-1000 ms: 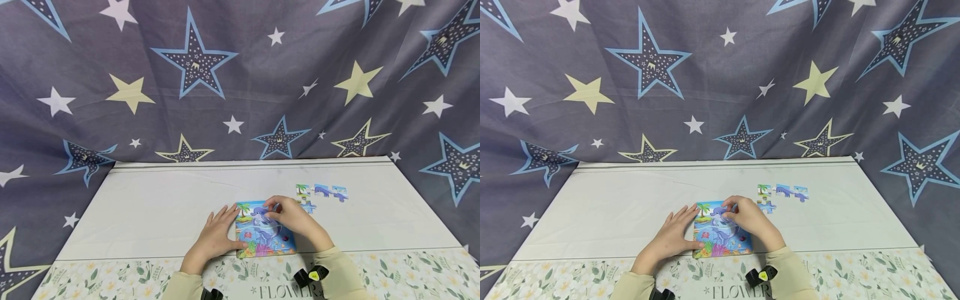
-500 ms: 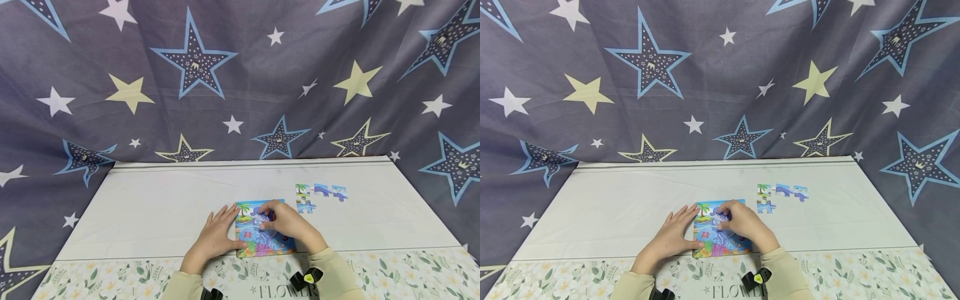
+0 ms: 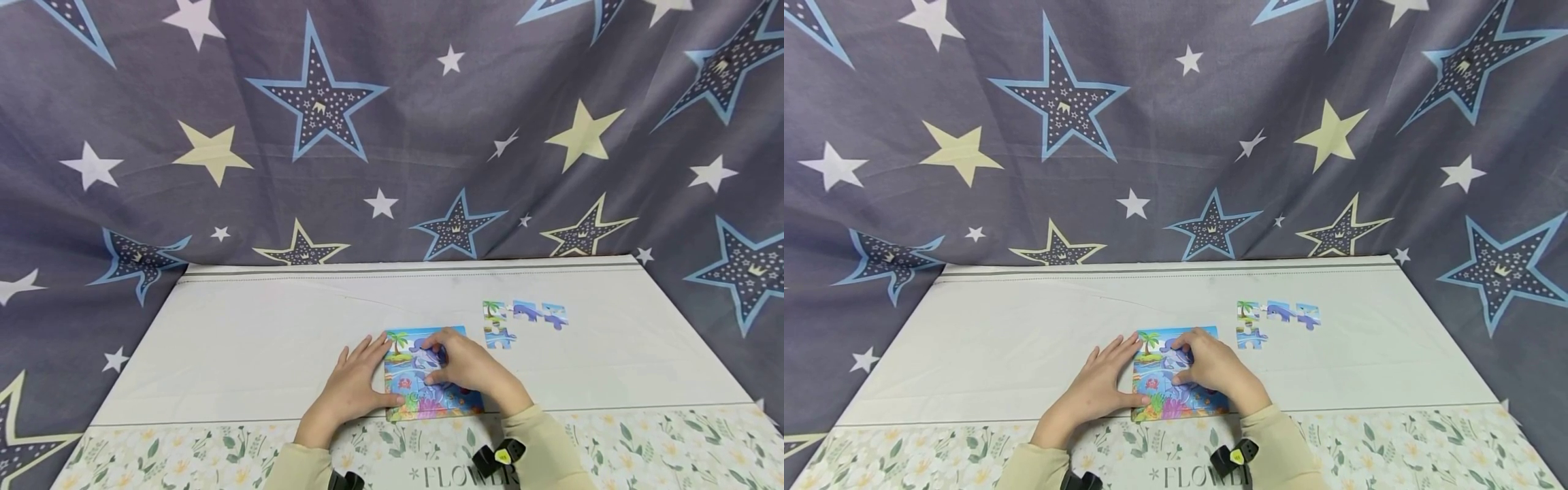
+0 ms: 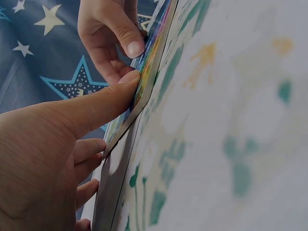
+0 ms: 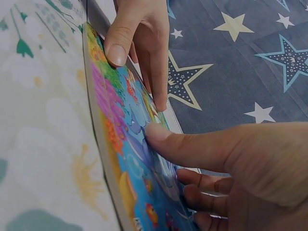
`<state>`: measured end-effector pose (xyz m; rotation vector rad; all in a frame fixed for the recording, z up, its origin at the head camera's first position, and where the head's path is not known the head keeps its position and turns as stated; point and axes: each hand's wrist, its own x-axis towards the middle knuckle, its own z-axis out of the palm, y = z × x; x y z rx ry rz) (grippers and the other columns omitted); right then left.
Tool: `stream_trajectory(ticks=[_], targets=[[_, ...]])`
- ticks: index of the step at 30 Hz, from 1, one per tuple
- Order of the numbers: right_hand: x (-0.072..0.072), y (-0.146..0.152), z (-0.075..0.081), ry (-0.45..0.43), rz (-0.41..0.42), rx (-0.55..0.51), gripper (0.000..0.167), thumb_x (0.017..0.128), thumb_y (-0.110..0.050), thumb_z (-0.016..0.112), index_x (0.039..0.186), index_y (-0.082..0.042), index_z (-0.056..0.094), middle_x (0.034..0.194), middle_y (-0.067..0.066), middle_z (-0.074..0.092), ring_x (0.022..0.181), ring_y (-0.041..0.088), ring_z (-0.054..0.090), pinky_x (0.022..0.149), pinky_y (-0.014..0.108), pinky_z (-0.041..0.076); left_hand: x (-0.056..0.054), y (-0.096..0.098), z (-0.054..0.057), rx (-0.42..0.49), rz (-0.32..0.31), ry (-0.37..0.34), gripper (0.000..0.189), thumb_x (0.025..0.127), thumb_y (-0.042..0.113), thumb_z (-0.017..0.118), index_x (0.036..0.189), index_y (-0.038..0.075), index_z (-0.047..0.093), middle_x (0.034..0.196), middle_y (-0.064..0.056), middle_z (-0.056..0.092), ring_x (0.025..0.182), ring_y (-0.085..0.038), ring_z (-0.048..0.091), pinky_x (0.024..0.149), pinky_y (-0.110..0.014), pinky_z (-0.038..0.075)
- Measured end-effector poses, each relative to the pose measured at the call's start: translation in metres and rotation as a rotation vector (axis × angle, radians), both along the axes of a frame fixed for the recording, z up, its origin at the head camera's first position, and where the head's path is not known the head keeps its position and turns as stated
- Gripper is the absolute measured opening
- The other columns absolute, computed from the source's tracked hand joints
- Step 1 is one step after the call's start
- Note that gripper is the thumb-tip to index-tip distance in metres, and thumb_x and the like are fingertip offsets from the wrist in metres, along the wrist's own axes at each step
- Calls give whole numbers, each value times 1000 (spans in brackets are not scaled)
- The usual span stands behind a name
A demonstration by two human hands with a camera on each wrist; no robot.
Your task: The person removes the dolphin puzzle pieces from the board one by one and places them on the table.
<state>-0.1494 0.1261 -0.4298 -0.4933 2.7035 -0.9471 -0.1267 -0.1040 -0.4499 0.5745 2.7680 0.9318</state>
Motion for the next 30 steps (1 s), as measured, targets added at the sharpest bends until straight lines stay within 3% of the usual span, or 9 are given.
stream_trajectory(ticks=[10,21,26,30], targets=[[1,-1,0,22,-4,34,48,77,-19,86,120,-9,66,107,3,58,95,21,58,84,44,51,0,0,1,8,0,-13,98,73,48,83,151,6,40,160,-8,30,148,-35,19,117,-63,4],[2,0,3,27,7,-12,45,78,-10,85,118,-8,64,104,3,58,90,19,56,80,41,50,1,0,1,11,-1,-12,98,74,48,83,151,5,41,160,-8,31,148,-35,19,118,-62,4],[0,2,4,28,14,-30,40,81,-7,82,117,-10,65,102,2,59,84,17,54,72,36,48,1,-1,1,11,-2,-15,98,74,48,83,151,5,40,160,-8,31,149,-35,19,118,-62,4],[-2,6,5,53,48,-64,30,86,-4,76,113,-10,64,94,-1,59,69,12,51,60,29,44,1,-1,1,11,-1,-16,98,74,47,83,151,5,40,160,-8,31,149,-35,19,118,-62,4]])
